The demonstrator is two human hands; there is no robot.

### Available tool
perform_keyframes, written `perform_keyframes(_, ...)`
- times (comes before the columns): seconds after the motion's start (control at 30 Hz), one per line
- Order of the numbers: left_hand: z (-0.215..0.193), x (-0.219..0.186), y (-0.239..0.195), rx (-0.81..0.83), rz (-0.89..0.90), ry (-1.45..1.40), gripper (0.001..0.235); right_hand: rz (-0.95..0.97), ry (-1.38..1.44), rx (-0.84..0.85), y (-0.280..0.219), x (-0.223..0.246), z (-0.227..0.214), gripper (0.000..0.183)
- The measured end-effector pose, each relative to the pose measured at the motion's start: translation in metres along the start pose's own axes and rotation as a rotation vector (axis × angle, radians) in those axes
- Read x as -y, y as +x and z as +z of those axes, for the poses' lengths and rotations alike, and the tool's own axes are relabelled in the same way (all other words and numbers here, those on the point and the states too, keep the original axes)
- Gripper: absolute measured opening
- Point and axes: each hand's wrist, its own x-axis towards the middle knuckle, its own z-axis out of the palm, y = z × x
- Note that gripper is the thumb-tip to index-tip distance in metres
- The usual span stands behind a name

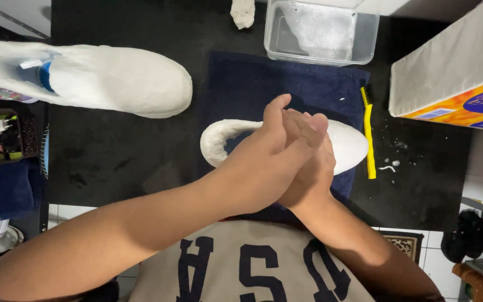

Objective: Wrapping a white sneaker with paper towels to assist in the drying or cleaning process

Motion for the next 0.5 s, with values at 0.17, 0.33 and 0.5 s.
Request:
perform_keyframes(0.17,-0.01,0.0,0.007,0.01,-0.136,-0.07,0.107,-0.103,0.04,0.024,0.003,0.005,-0.016,0.045)
perform_keyframes(0.33,-0.016,-0.005,0.007,0.011,-0.153,-0.038,0.109,-0.115,0.117,0.066,0.005,0.015,-0.034,0.072)
perform_keyframes(0.5,-0.015,-0.028,-0.001,-0.125,-0.408,0.052,0.103,-0.011,0.244,0.098,0.012,0.033,-0.057,0.074)
